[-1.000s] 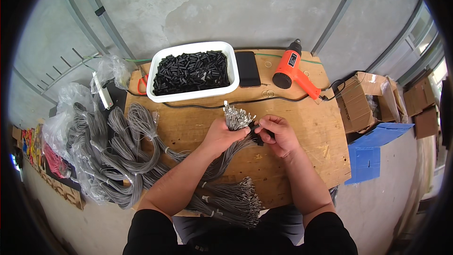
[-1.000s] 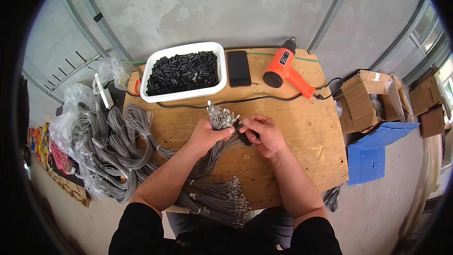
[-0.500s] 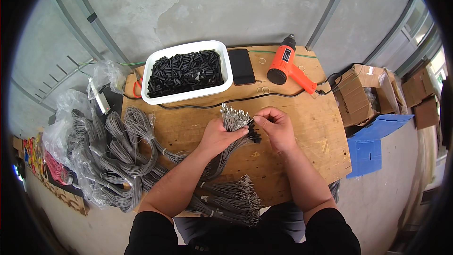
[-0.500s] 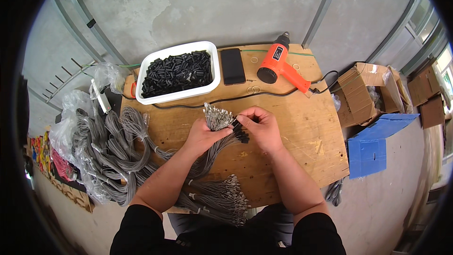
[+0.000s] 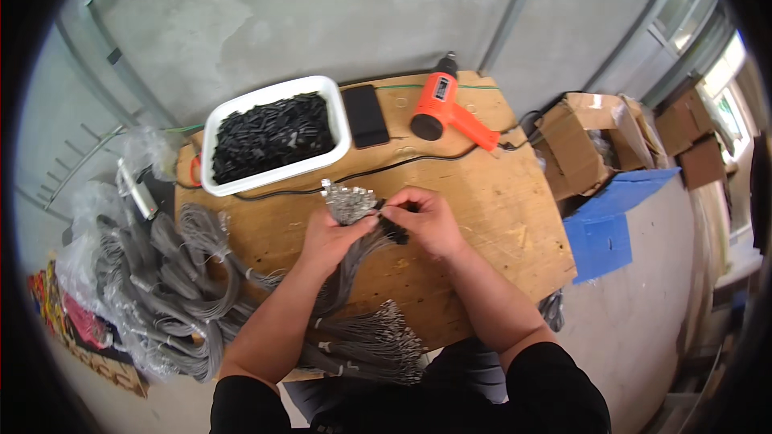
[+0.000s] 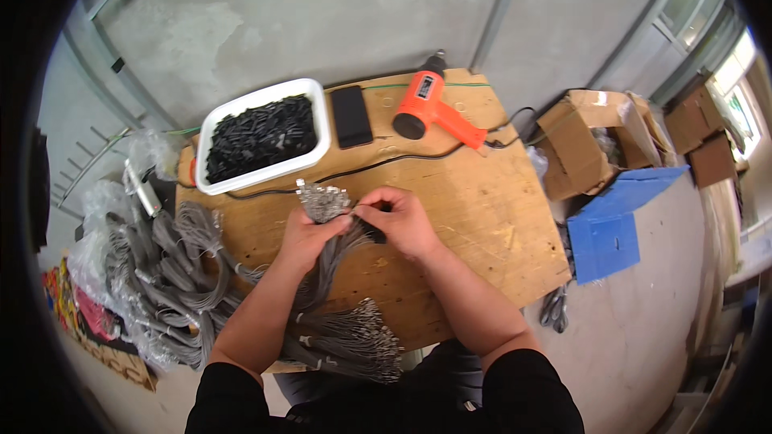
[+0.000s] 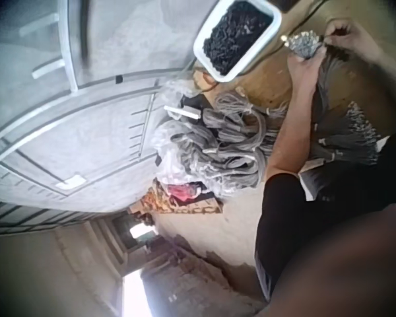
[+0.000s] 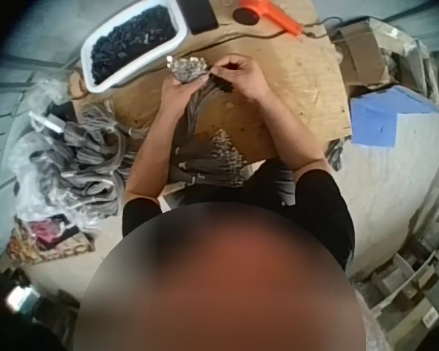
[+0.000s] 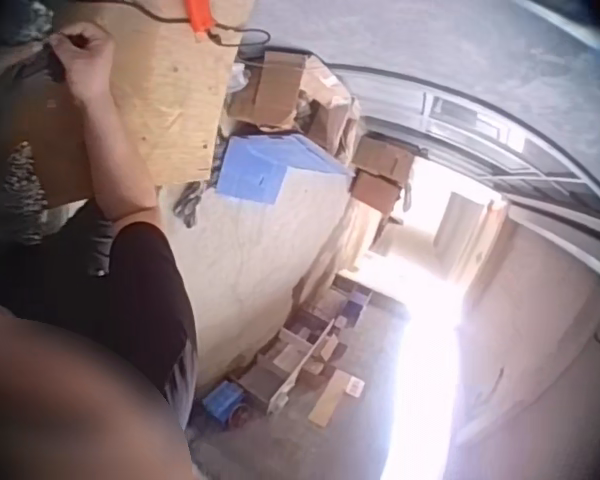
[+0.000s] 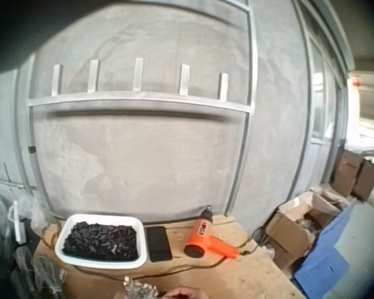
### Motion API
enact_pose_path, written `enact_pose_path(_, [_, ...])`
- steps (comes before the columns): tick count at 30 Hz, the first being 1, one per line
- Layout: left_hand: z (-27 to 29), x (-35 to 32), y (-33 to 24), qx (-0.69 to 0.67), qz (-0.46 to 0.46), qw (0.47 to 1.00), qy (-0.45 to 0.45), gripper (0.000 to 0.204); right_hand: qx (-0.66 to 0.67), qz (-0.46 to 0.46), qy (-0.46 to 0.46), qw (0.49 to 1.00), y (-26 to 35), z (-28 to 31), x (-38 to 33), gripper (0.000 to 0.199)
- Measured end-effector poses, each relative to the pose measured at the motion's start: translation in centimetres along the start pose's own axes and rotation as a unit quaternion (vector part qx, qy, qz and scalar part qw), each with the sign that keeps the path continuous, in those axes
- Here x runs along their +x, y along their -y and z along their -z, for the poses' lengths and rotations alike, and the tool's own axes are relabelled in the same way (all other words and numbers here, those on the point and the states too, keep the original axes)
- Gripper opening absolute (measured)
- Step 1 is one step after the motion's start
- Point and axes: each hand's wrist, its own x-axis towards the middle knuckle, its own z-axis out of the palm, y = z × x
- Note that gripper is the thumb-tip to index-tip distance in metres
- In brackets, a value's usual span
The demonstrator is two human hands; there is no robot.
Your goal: Assembling cables by sliding small black plastic sleeves onto wire ends.
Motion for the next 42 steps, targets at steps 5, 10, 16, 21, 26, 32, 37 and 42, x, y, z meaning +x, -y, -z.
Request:
enact_pose_path(5, [0.0,0.3,0.3,0.028,-0.030,0.999,-0.009,0.014,-0.007,-0.010,0.017,1.000,-0.2,0.2,0.1,0.005])
enact_pose_path(10, [-0.2,0.6,0.9,0.107,-0.033,0.994,-0.008,0.009,-0.080,0.018,0.033,0.996,-0.1,1.0,0.0,0.007])
enact_pose_path(16, [0.2,0.3,0.5,0.073,-0.019,0.997,-0.023,0.006,0.321,-0.144,0.042,0.935,0.5,2.6,0.9,0.018])
enact_pose_path(21, [-1.0,0.3,0.3,0.059,-0.016,0.998,-0.017,0.009,0.424,-0.140,-0.027,0.894,-1.3,4.2,1.6,0.016])
enact_pose_path(26, [-1.2,-0.2,-0.6,0.026,-0.002,0.999,-0.044,0.011,0.418,-0.133,-0.052,0.897,-1.2,3.6,1.8,0.011])
enact_pose_path(32, [0.1,-0.1,0.2,-0.021,0.026,0.999,-0.037,0.015,0.258,-0.110,-0.001,0.960,-0.7,1.8,1.1,0.008])
enact_pose_path(37, [-0.7,0.6,-0.1,-0.024,0.056,0.998,-0.012,0.013,0.183,-0.104,-0.045,0.976,0.9,2.0,0.0,0.008])
enact_pose_path(42, [0.4,0.1,-1.0,-0.051,0.033,0.998,0.017,0.006,0.101,-0.084,0.002,0.991,0.6,0.3,0.3,0.011])
